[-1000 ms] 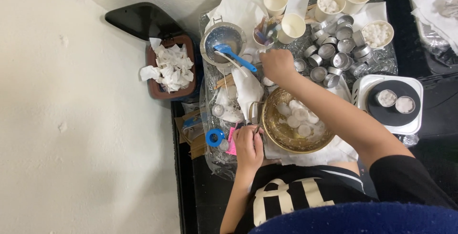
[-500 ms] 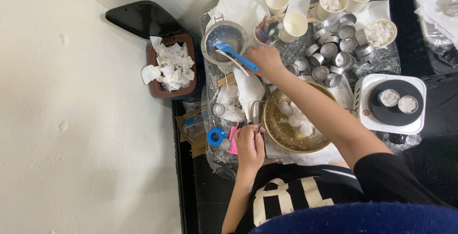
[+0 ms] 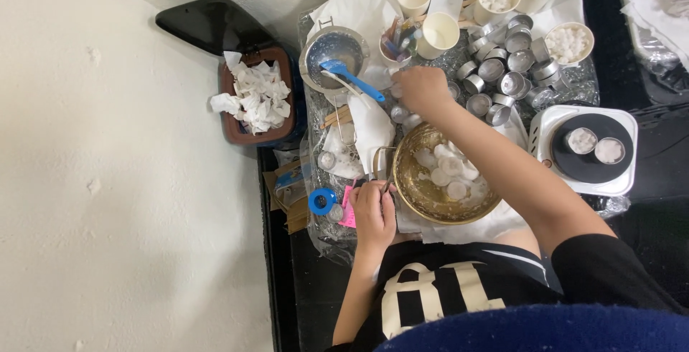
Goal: Preparing candle tins by cleaning them and placing wax wicks inside using tools.
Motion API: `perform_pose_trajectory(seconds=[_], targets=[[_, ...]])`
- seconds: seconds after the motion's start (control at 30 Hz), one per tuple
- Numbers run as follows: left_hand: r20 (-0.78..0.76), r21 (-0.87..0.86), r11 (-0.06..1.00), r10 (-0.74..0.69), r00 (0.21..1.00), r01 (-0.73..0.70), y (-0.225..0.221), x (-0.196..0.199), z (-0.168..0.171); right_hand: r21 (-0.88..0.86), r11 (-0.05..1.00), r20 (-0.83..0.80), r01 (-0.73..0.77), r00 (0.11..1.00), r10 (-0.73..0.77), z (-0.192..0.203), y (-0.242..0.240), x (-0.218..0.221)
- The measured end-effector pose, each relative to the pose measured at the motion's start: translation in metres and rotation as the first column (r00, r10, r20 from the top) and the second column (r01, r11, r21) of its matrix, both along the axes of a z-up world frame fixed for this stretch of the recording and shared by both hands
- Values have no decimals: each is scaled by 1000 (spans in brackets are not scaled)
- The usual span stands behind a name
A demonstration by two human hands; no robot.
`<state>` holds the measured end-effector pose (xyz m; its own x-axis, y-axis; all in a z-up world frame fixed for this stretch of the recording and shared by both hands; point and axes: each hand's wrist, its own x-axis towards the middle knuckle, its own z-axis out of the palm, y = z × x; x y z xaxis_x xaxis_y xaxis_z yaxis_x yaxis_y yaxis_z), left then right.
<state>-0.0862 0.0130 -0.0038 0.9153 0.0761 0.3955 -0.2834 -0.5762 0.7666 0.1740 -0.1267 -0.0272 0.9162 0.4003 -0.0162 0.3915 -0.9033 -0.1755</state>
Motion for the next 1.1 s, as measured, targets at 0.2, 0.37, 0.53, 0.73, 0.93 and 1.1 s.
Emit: perform_pose_trajectory(seconds=[0.2, 0.37, 0.53, 0.73, 0.93, 1.1], targets=[[-4, 21, 995, 94, 996, -94, 18, 3, -56, 253, 967, -37, 37, 999, -29, 83, -38, -37], [-33, 35, 984, 177, 984, -176, 22, 11, -5, 347, 934, -102, 89, 993, -57, 123, -89, -108], [-65, 1, 994, 106, 992, -106, 6, 15, 2, 486, 834, -358, 262, 930, -84, 79, -128, -187], [-112, -61, 998, -20, 993, 13, -20, 19, -10, 509, 850, -309, 136, 950, 33, 75, -118, -250], [-164, -26, 991, -134, 977, 131, -57, 24, -23, 576, 791, -110, 205, 979, -173, 66, -132, -239], [23, 89, 990, -108, 994, 105, -71, 29, -24, 504, 823, -250, 263, 956, -153, 72, -128, -241]])
